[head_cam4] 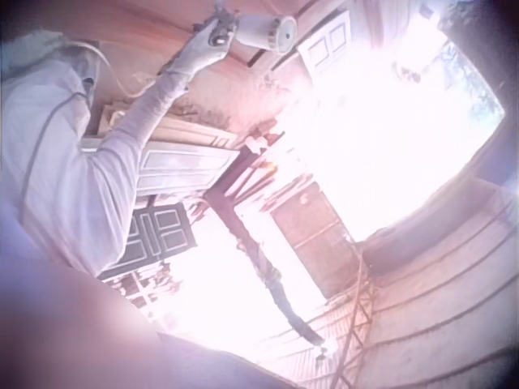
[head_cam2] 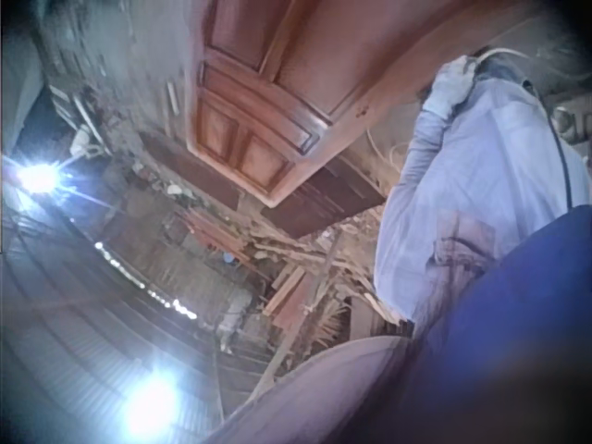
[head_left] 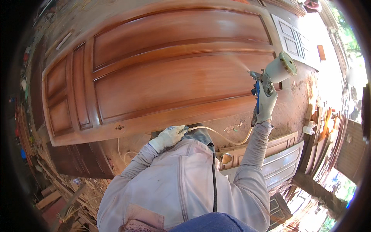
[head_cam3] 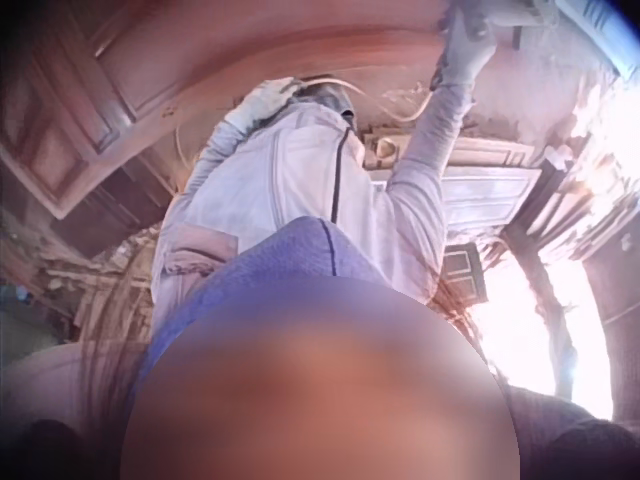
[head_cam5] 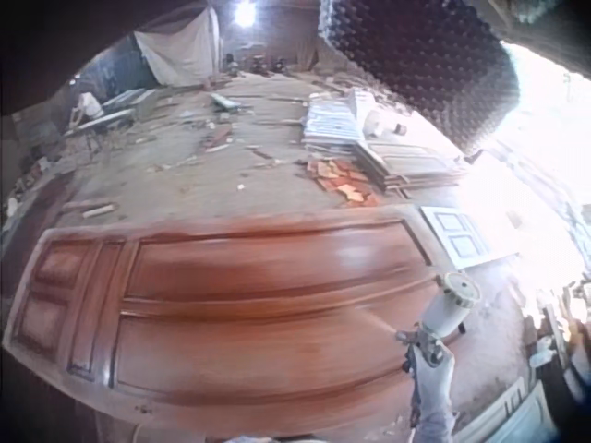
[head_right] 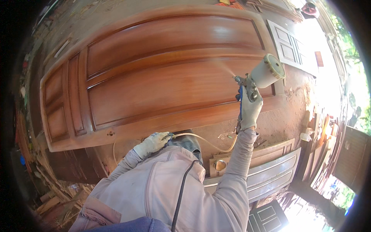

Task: The person uses a spray gun to apply a finish to a large wooden door. They move the spray gun in steady horizontal and vertical passes across the door surface, covering the panels and edges. The door remains stationary on the floor while the person walks around it to reach different areas.

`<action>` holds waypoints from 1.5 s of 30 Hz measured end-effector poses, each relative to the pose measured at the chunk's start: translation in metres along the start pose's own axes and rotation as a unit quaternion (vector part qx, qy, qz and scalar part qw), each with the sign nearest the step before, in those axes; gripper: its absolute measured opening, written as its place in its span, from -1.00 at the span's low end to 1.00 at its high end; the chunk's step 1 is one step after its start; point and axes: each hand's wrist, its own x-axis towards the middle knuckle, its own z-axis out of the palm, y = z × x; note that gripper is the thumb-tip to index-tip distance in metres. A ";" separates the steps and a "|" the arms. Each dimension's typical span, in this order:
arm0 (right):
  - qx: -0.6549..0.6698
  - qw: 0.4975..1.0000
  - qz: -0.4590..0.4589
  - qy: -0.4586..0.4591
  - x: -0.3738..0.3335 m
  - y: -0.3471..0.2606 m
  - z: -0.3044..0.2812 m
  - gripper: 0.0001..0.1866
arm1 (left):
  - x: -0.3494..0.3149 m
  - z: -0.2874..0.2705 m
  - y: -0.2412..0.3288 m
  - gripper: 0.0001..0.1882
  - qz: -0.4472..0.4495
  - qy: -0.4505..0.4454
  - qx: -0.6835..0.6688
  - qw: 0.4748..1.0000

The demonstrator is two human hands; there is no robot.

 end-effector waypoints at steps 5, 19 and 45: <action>0.005 0.997 -0.011 0.071 0.060 0.026 -0.053 -0.81 | 0.034 0.012 0.046 -0.62 0.104 -0.006 0.058 0.993; -0.147 0.950 -0.153 0.231 0.163 0.081 -0.126 -0.66 | 0.071 0.017 0.096 -0.70 0.097 -0.025 0.076 0.992; -0.060 0.970 0.040 0.230 -0.018 0.080 -0.214 -0.64 | 0.073 0.047 0.049 -0.63 0.232 -0.072 0.230 0.942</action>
